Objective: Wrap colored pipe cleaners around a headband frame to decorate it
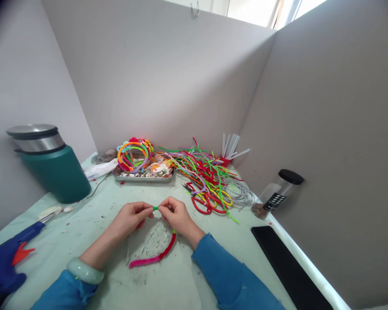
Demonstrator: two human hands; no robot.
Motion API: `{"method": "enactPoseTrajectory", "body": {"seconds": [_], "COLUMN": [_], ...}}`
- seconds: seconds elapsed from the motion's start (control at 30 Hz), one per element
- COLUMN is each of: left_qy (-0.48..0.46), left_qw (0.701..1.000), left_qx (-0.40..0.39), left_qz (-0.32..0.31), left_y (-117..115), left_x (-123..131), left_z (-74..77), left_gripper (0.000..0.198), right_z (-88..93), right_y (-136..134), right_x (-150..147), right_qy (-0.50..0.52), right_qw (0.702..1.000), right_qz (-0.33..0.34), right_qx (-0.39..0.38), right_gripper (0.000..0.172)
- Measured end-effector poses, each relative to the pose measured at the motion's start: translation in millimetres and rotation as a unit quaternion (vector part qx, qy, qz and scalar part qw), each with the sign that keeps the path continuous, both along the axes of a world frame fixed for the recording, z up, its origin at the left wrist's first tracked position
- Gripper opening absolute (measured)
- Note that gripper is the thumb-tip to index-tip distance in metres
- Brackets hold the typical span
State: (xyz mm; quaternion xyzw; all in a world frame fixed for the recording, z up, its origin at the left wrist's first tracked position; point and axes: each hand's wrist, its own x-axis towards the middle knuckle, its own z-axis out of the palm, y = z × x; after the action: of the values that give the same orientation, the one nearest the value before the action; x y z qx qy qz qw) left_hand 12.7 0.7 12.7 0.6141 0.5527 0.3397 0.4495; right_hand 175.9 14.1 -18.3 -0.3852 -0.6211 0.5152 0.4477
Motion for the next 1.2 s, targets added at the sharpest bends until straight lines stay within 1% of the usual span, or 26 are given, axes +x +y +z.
{"method": "enactPoseTrajectory", "body": {"seconds": [0.07, 0.13, 0.27, 0.47, 0.57, 0.77, 0.9, 1.03, 1.2], "left_qy": [-0.032, -0.083, -0.193, -0.261, -0.261, -0.219, -0.189, -0.185, -0.172], "left_qw": [0.999, 0.994, 0.967, 0.932, 0.932, 0.954, 0.964, 0.965, 0.966], "left_qx": [-0.029, -0.075, -0.162, -0.248, -0.249, -0.203, -0.187, -0.188, -0.192], "left_qz": [0.005, 0.014, 0.032, 0.030, 0.026, 0.020, 0.017, 0.005, 0.025], "left_y": [-1.2, -2.2, -2.0, 1.4, 1.2, 0.7, -0.2, -2.7, -2.4], "left_x": [0.1, 0.3, 0.0, -3.4, -4.2, -4.5, -4.6, -3.1, -1.3], "left_z": [0.6, 0.7, 0.6, -3.0, -2.9, 1.5, 5.7, 8.6, 5.4], "left_gripper": [0.034, 0.031, 0.022, 0.015, 0.017, 0.025, 0.030, 0.031, 0.033], "right_z": [1.0, 2.7, 6.4, 7.5, 6.3, 3.0, 2.7, 3.6, 3.4], "right_y": [-0.7, -1.9, -4.9, -7.4, -6.3, -2.8, -2.2, -2.7, -3.4], "right_x": [-0.1, -0.4, -1.1, -0.9, -0.2, 0.2, -0.2, -0.2, 0.0], "right_qy": [-0.001, -0.006, -0.014, -0.014, -0.012, -0.009, -0.014, -0.013, -0.013], "right_qw": [1.000, 1.000, 1.000, 0.999, 0.999, 1.000, 1.000, 1.000, 1.000], "right_qz": [0.002, 0.005, 0.010, 0.022, 0.022, 0.008, 0.000, -0.001, 0.000], "right_qx": [0.000, 0.005, 0.014, 0.022, 0.022, 0.017, 0.014, 0.017, 0.019], "right_gripper": [0.016, 0.016, 0.017, 0.015, 0.015, 0.016, 0.016, 0.015, 0.016]}}
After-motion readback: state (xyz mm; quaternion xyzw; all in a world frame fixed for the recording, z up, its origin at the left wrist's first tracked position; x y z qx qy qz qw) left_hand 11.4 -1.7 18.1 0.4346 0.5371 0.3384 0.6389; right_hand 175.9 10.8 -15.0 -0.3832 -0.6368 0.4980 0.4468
